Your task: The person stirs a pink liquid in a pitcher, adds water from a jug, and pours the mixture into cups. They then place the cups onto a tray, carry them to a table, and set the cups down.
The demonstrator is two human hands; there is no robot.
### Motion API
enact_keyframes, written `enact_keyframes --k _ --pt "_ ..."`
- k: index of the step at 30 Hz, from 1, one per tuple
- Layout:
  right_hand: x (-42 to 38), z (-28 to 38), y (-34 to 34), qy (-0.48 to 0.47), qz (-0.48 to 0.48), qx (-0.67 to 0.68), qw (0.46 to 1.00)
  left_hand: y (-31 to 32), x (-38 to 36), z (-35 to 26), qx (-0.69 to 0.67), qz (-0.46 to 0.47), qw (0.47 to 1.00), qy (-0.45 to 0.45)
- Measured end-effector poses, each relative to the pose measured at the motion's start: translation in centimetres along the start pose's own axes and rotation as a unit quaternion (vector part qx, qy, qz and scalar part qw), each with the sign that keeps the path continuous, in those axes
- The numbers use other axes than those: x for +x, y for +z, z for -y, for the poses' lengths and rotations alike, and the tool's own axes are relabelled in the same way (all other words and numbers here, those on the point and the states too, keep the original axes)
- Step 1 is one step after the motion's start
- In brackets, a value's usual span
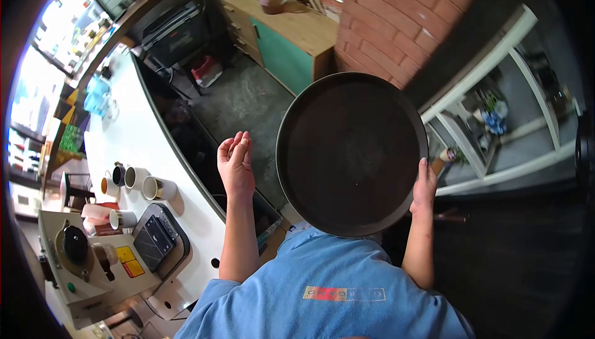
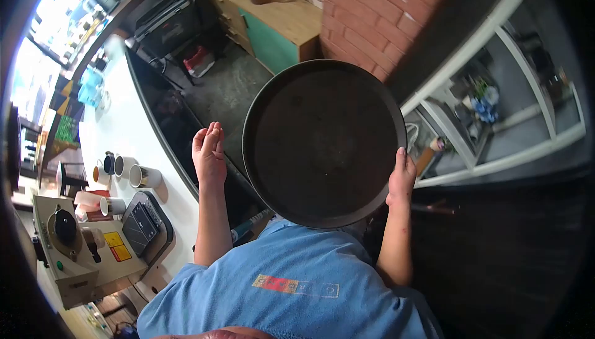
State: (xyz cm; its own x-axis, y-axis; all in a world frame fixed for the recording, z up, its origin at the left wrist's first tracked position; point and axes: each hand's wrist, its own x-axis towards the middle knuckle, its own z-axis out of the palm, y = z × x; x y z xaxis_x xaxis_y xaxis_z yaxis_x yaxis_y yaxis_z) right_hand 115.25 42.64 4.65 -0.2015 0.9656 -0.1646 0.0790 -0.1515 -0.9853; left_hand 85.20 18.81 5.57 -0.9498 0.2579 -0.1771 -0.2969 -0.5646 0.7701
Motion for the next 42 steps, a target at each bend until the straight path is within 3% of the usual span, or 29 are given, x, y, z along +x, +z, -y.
enact_keyframes --k 13,22,29,35,42 --pt "11.9 -0.9 16.4 0.029 0.163 0.005 0.986 -2.5 7.3 -1.0 0.040 -0.114 0.992 0.048" --pt "22.7 1.0 27.7 0.031 0.157 -0.031 0.987 3.0 20.9 0.5 0.074 -0.138 0.987 0.040" --pt "28.6 3.2 34.2 0.042 0.135 -0.028 0.990 9.1 30.8 -0.1 0.133 -0.079 0.986 0.066" --pt "32.3 1.4 37.7 0.066 0.076 -0.019 0.995 11.6 40.1 1.9 0.160 -0.029 0.987 0.006" --pt "32.6 0.1 42.5 0.034 -0.079 -0.014 0.996 13.5 55.9 6.3 0.183 0.171 0.965 -0.081"
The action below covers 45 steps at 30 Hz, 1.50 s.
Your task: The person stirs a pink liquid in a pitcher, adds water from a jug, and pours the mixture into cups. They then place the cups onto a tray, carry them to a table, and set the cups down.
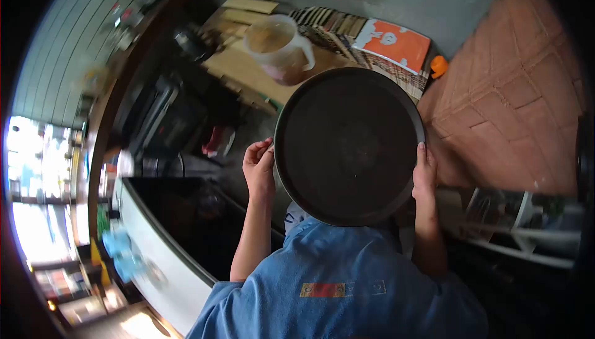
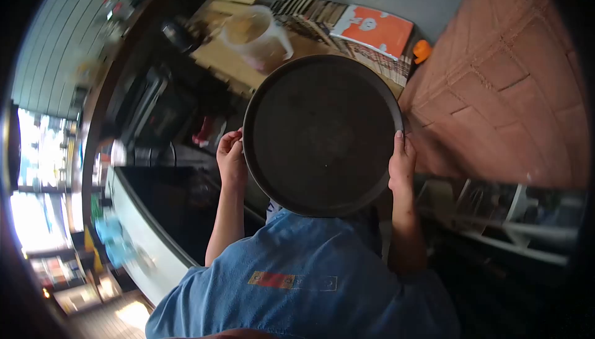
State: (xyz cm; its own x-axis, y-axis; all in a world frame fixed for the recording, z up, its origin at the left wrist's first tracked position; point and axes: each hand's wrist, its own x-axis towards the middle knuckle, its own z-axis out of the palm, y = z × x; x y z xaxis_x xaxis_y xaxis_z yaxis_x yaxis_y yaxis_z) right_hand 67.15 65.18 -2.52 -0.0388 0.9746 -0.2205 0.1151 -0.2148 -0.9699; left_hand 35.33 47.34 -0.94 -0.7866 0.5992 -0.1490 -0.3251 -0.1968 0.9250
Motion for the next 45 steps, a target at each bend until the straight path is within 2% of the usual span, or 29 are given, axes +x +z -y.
enact_keyframes --k 1,4,5,7,8,9,11,12,13,15,16,17,20,23,26,30,32,35,39,42,44,45 --pt "-0.9 -0.2 0.8 0.007 -0.030 0.000 1.000 -0.2 1.8 -0.5 0.003 0.025 1.000 -0.017" --pt "-2.6 -0.4 3.2 0.010 -0.128 -0.031 0.991 0.8 5.7 -2.7 -0.025 0.132 0.970 -0.203" --pt "-2.8 -0.7 3.9 0.011 -0.148 -0.034 0.988 1.6 6.9 -3.0 -0.027 0.149 0.965 -0.214" --pt "-3.7 -1.8 4.9 0.054 -0.187 -0.050 0.980 2.4 8.4 -2.7 0.102 0.224 0.930 -0.274" --pt "-3.7 -2.9 5.5 0.026 -0.200 -0.035 0.979 2.4 9.5 -1.4 0.121 0.240 0.923 -0.274" --pt "-4.0 -3.2 6.2 0.036 -0.211 -0.043 0.976 2.2 10.5 -0.1 0.122 0.245 0.917 -0.289" --pt "-3.8 -3.7 7.4 0.061 -0.245 -0.092 0.963 2.6 12.8 1.8 0.184 0.322 0.889 -0.268" --pt "-3.3 -5.3 7.7 0.065 -0.260 -0.106 0.958 3.2 13.6 2.0 0.242 0.291 0.876 -0.300" --pt "-3.0 -5.6 8.2 0.067 -0.266 -0.107 0.956 3.0 15.0 3.2 0.242 0.296 0.873 -0.303" --pt "-2.4 -6.7 9.1 0.068 -0.262 -0.108 0.957 1.9 18.0 6.5 0.349 0.385 0.801 -0.296" --pt "-1.5 -8.5 9.4 0.065 -0.256 -0.112 0.958 2.4 18.4 6.8 0.370 0.376 0.799 -0.288" --pt "-0.8 -10.0 8.7 0.065 -0.260 -0.110 0.957 2.3 18.8 7.7 0.371 0.380 0.797 -0.287" --pt "0.0 -8.4 9.3 0.101 -0.158 -0.093 0.978 2.2 19.7 10.9 0.294 0.350 0.857 -0.239" --pt "1.3 -8.3 10.2 0.125 -0.178 -0.133 0.967 3.6 20.0 10.8 0.301 0.332 0.865 -0.226" --pt "2.5 -9.2 10.3 0.139 -0.181 -0.146 0.963 4.8 21.1 11.4 0.390 0.319 0.842 -0.194" --pt "3.5 -8.5 9.6 0.167 -0.168 -0.139 0.962 4.8 22.3 13.3 0.385 0.321 0.846 -0.180" --pt "4.0 -8.8 9.0 0.163 -0.166 -0.260 0.937 5.4 22.1 13.4 0.392 0.302 0.850 -0.182" --pt "4.3 -8.2 8.2 0.165 -0.145 -0.255 0.942 7.2 21.4 12.2 0.381 0.319 0.845 -0.197" --pt "5.3 -10.0 7.6 0.101 -0.148 -0.312 0.933 8.2 21.9 14.1 0.395 0.340 0.844 -0.127" --pt "5.6 -10.0 7.2 0.101 -0.117 -0.312 0.938 8.4 21.6 14.2 0.344 0.330 0.871 -0.117" --pt "5.5 -10.2 6.7 0.132 -0.076 -0.265 0.952 8.4 20.8 13.2 0.267 0.283 0.913 -0.125" --pt "5.5 -10.3 6.4 0.129 -0.072 -0.268 0.952 8.7 20.5 11.9 0.265 0.279 0.915 -0.124"
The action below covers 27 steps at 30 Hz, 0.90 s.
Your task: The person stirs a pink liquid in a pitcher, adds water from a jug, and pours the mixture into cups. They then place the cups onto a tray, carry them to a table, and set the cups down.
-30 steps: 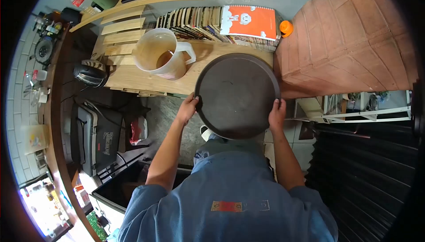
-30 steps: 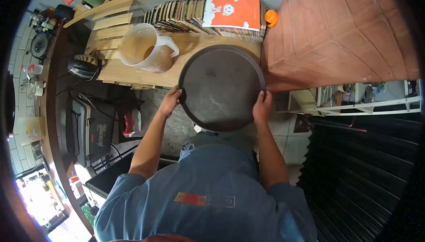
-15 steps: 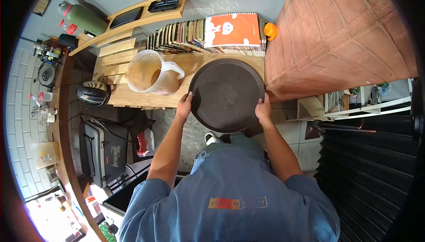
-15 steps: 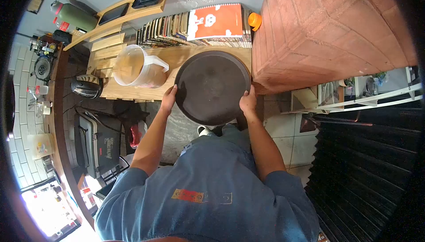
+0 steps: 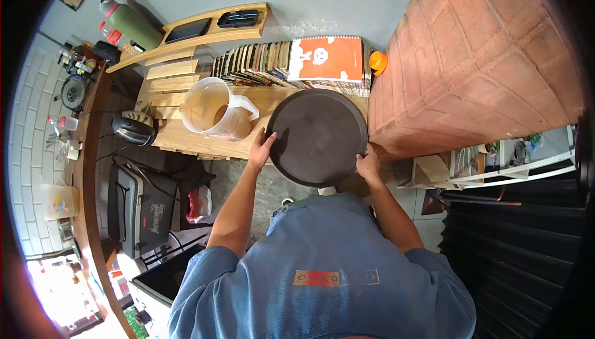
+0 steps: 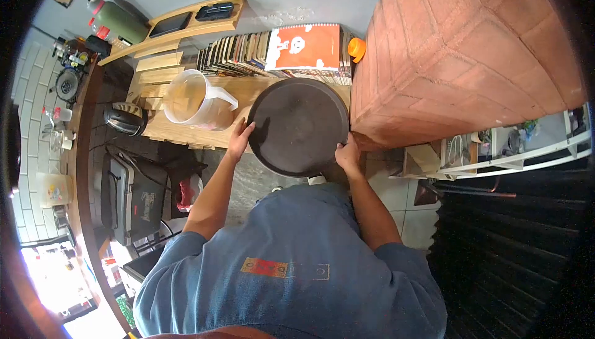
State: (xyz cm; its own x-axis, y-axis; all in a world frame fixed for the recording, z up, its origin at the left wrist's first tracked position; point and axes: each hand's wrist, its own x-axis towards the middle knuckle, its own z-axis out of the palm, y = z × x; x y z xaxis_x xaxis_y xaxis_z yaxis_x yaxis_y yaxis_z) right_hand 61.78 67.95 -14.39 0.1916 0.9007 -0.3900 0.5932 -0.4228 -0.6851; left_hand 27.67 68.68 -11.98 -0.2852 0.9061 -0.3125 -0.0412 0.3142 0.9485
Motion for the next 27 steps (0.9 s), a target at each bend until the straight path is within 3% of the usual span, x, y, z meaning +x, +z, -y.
enact_keyframes --k 3,5,8,12,18,21,27 --pt "-0.3 -0.2 -0.5 -0.005 0.024 0.005 1.000 -1.4 -1.5 -1.0 0.080 0.044 0.994 -0.055" --pt "-2.3 2.1 -2.4 -0.068 -0.025 -0.050 0.996 -3.4 -2.3 1.9 0.128 0.004 0.991 0.023" --pt "-2.3 3.4 -2.3 -0.133 0.001 0.011 0.991 -4.5 -7.2 0.8 0.044 -0.090 0.995 -0.026" --pt "-1.3 5.8 0.4 -0.193 0.168 0.110 0.960 -7.1 -14.2 2.2 -0.020 -0.197 0.980 -0.004" --pt "-3.6 13.7 6.5 -0.276 0.290 0.106 0.910 -9.8 -24.8 0.9 -0.090 -0.406 0.909 0.020" --pt "-6.8 18.4 9.5 -0.363 0.388 0.063 0.845 -11.8 -28.9 1.0 -0.090 -0.474 0.874 0.057" --pt "-15.9 27.0 15.3 -0.396 0.474 0.081 0.782 -17.1 -34.0 -1.1 -0.100 -0.564 0.815 0.089"
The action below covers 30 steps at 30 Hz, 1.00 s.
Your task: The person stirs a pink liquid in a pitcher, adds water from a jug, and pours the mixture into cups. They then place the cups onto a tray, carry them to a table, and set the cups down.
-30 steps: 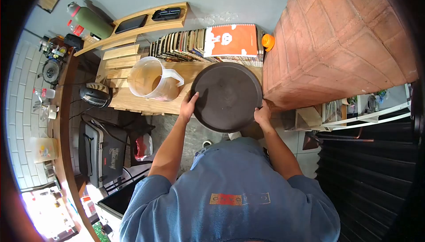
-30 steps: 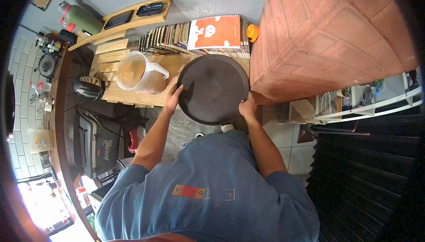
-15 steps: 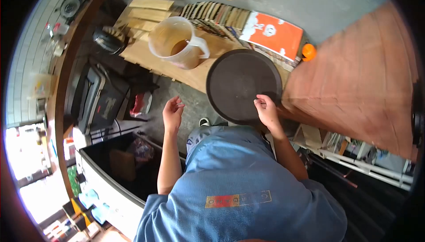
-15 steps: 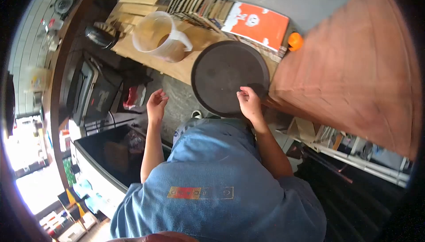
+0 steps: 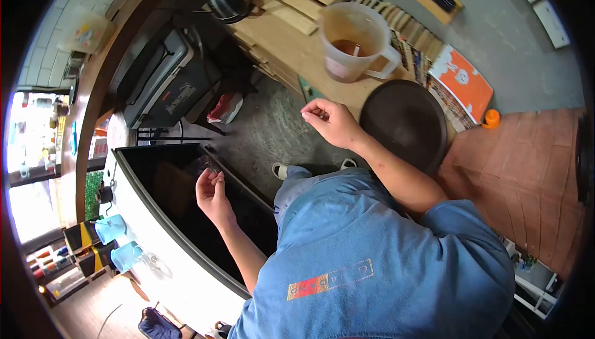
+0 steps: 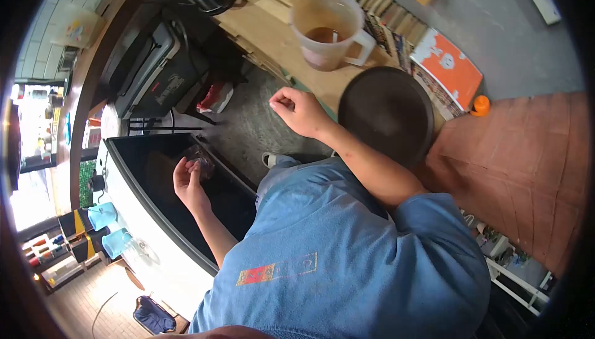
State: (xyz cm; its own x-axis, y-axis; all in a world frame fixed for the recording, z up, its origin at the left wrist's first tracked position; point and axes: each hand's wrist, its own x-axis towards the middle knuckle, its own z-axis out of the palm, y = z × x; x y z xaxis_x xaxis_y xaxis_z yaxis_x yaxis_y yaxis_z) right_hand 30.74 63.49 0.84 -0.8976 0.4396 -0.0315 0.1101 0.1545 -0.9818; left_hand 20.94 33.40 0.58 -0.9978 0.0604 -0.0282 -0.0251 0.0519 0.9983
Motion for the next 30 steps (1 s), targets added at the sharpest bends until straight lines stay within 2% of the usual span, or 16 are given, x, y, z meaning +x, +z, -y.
enact_keyframes --k 3,5,9,11,15,21,25,30 --pt "3.9 3.0 5.0 -0.036 0.028 0.002 0.999 -3.0 3.5 -1.3 -0.028 -0.027 0.999 0.020" --pt "6.2 5.0 8.8 -0.085 0.012 0.035 0.996 -5.8 6.1 -1.7 -0.055 -0.014 0.998 0.037" --pt "10.4 7.4 16.5 -0.082 0.061 0.103 0.989 -10.8 10.7 -3.2 -0.053 -0.062 0.994 0.070" --pt "12.4 8.2 19.9 -0.093 0.104 0.090 0.986 -12.8 11.6 -4.3 -0.098 -0.082 0.989 0.079" --pt "14.6 10.3 27.2 -0.091 0.184 0.074 0.976 -16.3 11.5 -5.2 -0.104 -0.136 0.982 0.074" --pt "18.7 12.5 36.7 -0.080 0.359 0.084 0.926 -19.2 11.2 -4.1 -0.109 -0.278 0.954 0.025" --pt "22.2 12.9 43.2 -0.082 0.470 0.117 0.871 -20.3 11.3 -3.9 -0.091 -0.389 0.917 0.015" --pt "25.1 14.9 49.7 -0.070 0.589 0.120 0.796 -19.5 10.6 -6.1 -0.027 -0.551 0.834 0.000"
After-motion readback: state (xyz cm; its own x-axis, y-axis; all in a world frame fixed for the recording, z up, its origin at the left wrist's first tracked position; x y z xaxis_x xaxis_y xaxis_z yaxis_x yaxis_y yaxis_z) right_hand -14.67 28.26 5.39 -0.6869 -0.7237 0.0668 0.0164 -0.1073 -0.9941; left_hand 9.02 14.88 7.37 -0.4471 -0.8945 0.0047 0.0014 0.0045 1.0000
